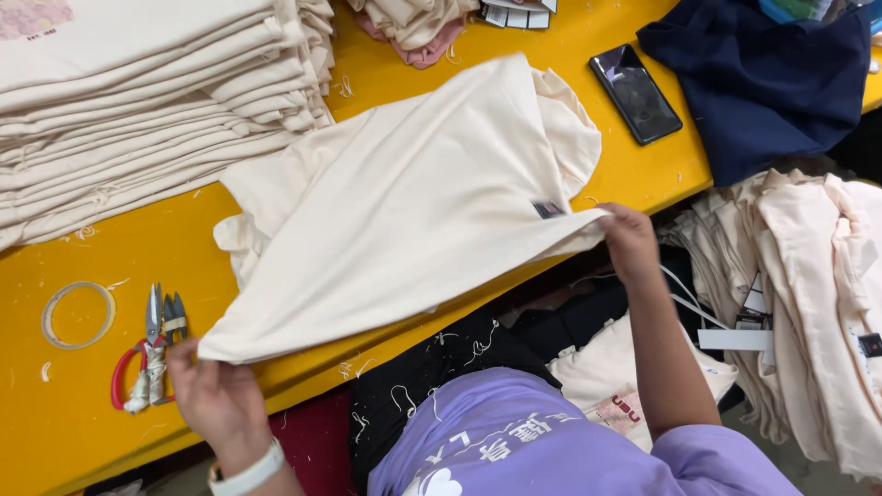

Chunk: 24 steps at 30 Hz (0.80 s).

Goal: Trim loose threads from t-shirts using scissors and fold them

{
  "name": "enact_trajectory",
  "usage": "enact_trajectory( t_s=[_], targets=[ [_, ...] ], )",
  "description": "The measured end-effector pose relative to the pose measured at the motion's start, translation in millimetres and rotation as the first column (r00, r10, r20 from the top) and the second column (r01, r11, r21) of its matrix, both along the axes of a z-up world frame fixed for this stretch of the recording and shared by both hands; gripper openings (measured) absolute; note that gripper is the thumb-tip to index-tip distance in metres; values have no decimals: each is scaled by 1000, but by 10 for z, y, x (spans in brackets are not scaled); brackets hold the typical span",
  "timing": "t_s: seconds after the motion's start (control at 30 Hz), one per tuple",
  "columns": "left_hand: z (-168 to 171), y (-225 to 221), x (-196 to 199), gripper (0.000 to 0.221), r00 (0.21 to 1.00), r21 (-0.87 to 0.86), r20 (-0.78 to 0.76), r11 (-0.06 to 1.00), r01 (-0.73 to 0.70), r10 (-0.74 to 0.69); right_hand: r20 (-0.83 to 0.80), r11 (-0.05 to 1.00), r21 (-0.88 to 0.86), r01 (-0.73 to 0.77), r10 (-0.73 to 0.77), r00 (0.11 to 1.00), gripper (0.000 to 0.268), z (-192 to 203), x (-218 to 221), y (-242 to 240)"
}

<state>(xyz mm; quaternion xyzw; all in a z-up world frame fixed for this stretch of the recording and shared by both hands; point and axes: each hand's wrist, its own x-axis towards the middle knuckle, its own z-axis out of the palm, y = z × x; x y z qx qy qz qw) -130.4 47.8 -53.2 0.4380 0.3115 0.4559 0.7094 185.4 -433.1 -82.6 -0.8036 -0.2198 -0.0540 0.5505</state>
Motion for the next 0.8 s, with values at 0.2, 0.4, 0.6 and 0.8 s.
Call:
enact_trajectory(
  t_s=[0.2,0.4,0.6,0.8],
  targets=[
    [-57,526,320,25,950,-495,310,846,197,-40,-494,263,869,420,530,690,25,-13,132,36],
    [-20,553,345,25,823,-415,564,839,353,-67,-390,38,888,458,589,707,26,297,-108,361],
    [11,473,372,26,773,-282,616,872,399,-155,-332,58,921,386,635,697,24,386,-174,394],
    [-8,281,414,28,751,-161,625,906,391,-213,-246,82,963,255,648,720,31,327,-36,266]
  ],
)
